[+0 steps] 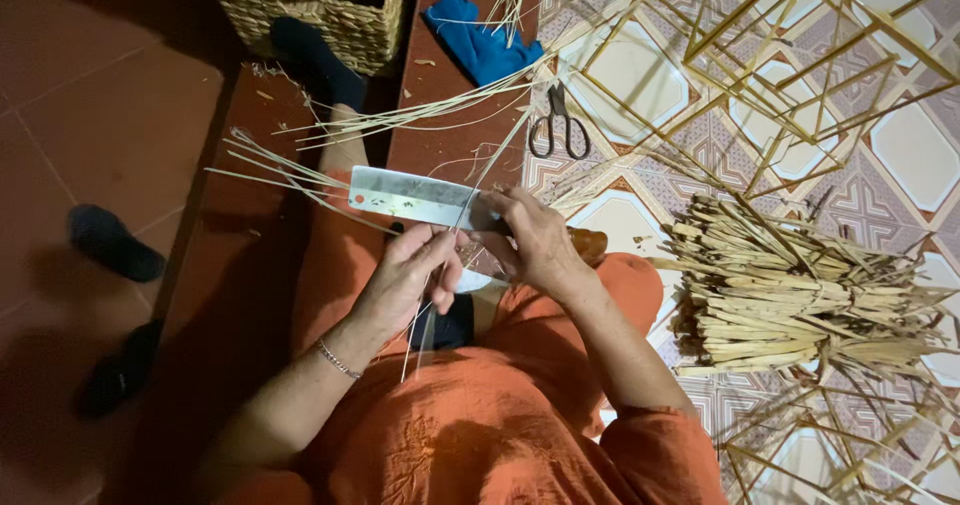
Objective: The person sits on the floor and uses a cleaver to split long bamboo strips into thinner strands. They hold the strip with one hand and draw the cleaver along its length to peel off thin layers, repeating the process on multiple strips.
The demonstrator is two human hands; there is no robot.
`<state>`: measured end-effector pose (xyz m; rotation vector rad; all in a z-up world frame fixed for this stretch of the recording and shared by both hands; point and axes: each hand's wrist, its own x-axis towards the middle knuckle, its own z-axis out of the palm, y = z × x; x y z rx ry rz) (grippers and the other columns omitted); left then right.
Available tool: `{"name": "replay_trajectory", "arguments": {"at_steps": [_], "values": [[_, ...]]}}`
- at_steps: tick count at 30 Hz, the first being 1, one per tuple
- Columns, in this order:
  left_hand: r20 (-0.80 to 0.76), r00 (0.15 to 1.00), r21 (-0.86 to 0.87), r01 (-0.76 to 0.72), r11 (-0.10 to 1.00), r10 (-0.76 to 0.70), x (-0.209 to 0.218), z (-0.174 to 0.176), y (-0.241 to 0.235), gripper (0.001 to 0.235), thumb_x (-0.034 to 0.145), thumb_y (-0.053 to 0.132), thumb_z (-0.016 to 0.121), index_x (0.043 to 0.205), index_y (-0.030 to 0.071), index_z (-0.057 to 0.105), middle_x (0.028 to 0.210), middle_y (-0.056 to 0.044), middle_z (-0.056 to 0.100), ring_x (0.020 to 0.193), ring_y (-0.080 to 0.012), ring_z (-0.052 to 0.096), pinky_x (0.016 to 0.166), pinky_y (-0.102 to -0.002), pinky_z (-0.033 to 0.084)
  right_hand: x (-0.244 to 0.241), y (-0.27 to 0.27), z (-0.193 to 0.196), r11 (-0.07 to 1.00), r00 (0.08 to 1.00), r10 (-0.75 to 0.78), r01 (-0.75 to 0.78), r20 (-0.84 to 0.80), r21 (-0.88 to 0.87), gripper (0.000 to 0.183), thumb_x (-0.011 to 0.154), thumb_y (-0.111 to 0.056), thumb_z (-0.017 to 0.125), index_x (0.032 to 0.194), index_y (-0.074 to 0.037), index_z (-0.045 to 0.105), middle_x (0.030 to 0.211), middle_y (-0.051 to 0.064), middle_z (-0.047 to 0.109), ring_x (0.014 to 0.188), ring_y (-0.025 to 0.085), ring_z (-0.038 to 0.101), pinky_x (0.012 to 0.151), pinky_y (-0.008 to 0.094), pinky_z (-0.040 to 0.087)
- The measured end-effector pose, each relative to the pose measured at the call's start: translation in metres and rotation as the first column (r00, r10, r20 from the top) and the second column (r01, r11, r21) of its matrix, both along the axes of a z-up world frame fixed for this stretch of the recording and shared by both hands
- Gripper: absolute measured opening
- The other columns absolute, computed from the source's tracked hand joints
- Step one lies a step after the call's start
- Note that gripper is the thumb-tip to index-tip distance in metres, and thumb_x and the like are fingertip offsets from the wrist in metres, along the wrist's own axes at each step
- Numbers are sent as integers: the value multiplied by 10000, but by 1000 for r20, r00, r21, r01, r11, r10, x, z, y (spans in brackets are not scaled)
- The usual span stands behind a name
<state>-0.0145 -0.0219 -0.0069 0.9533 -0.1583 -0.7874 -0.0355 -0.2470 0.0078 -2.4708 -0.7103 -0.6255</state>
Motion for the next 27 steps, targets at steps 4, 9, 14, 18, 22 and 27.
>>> {"name": "replay_trajectory", "arguments": {"at_steps": [4, 9, 14, 18, 22, 27], "values": [[26, 1000, -51, 14, 999, -13, 1, -4, -1, 245, 1080, 254, 517, 1091, 28, 613, 666, 9, 495, 520, -49, 374, 435, -204, 310, -2, -3, 17, 996, 995, -87, 89, 49, -27, 618, 896, -319, 838, 1301, -24, 477, 953, 142, 673, 763, 247, 707, 615, 364, 592], [207, 978, 11, -35, 999, 32, 1, -10, -4, 241, 1083, 237, 537, 1119, 19, 634, 700, 17, 524, 563, -41, 443, 477, -190, 365, -5, 3, 28, 994, 992, -94, 89, 81, 62, 688, 909, -334, 831, 1386, -27, 440, 982, 136, 701, 777, 232, 722, 649, 345, 601], [941, 338, 146, -459, 876, 20, 3, 6, 13, 233, 1053, 146, 641, 1221, -11, 601, 973, -55, 679, 814, -137, 682, 702, -230, 558, -10, 3, 32, 984, 980, -155, 164, 123, -68, 627, 864, -278, 866, 1393, -129, 565, 820, 47, 615, 647, 177, 611, 557, 335, 518], [988, -48, 74, -681, 729, -145, -1, 37, 33, 263, 985, 145, 746, 1206, 69, 626, 1075, -74, 657, 880, -205, 664, 751, -297, 577, -10, -1, 32, 961, 962, -152, 198, 228, -194, 698, 824, -280, 876, 1448, -207, 573, 756, 34, 498, 608, 170, 504, 536, 333, 477], [932, -243, -11, -759, 651, -268, 27, 67, 27, 523, 867, 293, 817, 1262, -8, 655, 1180, -141, 582, 974, -293, 608, 872, -419, 513, -12, 3, 22, 946, 962, -117, 184, 248, -266, 730, 847, -296, 863, 1497, -252, 534, 743, 16, 475, 611, 158, 487, 523, 331, 469], [841, -262, 177, -695, 697, -474, 66, 78, -4, 404, 882, 306, 782, 1122, -9, 703, 1048, -133, 640, 961, -288, 591, 848, -432, 430, -15, 9, 8, 956, 963, -91, 156, 255, -247, 702, 935, -318, 827, 1543, -312, 476, 843, -12, 546, 655, 123, 508, 546, 290, 500]]}}
